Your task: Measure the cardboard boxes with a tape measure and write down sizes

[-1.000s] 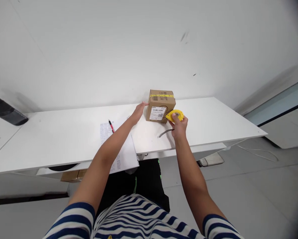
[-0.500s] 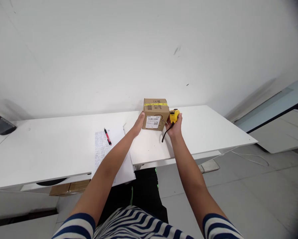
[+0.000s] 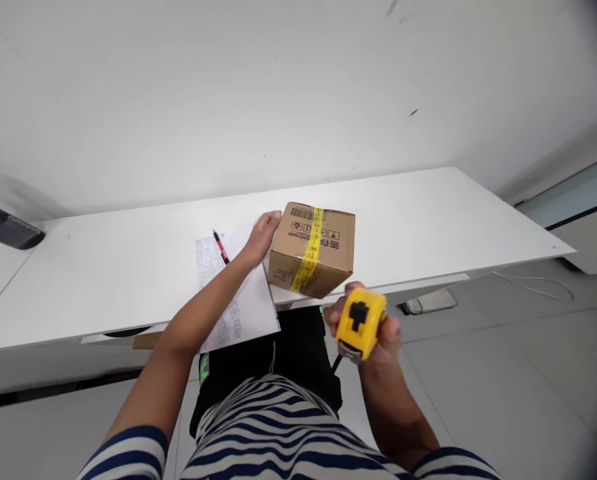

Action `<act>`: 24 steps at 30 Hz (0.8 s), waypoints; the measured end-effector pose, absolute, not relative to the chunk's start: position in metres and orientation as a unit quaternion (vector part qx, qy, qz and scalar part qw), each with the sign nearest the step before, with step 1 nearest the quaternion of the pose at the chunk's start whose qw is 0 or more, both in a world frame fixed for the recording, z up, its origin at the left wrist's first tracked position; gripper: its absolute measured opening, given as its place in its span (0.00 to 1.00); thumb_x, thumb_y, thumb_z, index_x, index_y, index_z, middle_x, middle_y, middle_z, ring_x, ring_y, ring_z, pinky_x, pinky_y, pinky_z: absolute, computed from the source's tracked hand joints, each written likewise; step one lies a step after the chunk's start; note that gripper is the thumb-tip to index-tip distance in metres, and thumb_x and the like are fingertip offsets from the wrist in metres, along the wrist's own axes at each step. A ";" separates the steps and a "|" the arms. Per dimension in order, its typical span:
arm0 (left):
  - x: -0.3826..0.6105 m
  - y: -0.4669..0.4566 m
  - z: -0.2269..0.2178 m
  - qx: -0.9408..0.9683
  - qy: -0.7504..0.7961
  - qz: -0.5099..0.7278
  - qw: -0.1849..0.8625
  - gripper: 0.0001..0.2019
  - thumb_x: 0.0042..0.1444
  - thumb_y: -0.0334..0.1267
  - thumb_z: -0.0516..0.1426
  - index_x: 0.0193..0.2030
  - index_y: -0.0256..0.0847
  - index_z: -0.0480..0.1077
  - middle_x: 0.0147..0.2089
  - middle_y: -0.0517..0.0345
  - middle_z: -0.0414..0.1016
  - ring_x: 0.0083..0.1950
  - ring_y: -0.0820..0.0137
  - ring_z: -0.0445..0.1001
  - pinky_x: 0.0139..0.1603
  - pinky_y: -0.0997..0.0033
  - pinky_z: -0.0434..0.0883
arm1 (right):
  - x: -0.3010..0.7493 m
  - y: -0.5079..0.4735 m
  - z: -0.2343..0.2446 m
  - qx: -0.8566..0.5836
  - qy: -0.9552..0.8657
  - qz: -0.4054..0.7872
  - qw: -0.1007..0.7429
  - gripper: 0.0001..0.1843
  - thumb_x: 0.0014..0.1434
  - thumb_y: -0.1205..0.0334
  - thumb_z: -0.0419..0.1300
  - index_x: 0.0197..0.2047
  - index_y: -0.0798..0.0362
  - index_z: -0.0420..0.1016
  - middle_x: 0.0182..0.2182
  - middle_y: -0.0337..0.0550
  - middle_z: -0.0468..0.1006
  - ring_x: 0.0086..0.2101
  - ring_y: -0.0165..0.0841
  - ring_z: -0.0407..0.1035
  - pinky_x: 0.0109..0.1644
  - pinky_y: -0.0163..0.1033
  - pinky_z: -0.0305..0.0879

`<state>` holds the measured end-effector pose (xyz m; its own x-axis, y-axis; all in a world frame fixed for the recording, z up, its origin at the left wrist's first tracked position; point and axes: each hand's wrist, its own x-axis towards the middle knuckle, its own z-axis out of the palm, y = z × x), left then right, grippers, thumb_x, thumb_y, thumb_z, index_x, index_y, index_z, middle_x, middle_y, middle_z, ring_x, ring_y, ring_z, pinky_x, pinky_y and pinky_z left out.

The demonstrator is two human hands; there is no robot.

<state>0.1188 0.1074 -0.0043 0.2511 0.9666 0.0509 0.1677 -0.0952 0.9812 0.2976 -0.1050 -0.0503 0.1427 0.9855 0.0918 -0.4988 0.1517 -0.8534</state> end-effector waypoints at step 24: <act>0.075 0.047 0.093 0.677 0.305 0.269 0.613 0.21 0.56 0.54 0.68 0.29 0.40 0.68 0.26 0.65 0.65 0.27 0.79 0.63 0.28 0.76 0.63 | 0.335 -0.073 0.011 -0.312 -0.598 0.034 0.737 0.38 0.47 0.45 0.80 0.56 0.42 0.71 0.47 0.43 0.84 0.45 0.41 0.83 0.47 0.50 0.85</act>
<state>0.0746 0.0473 0.0929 0.6691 0.7431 -0.0096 0.0827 -0.0616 0.9947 0.3350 -0.0727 0.0115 0.2819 0.4227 0.8613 0.3237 0.8032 -0.5001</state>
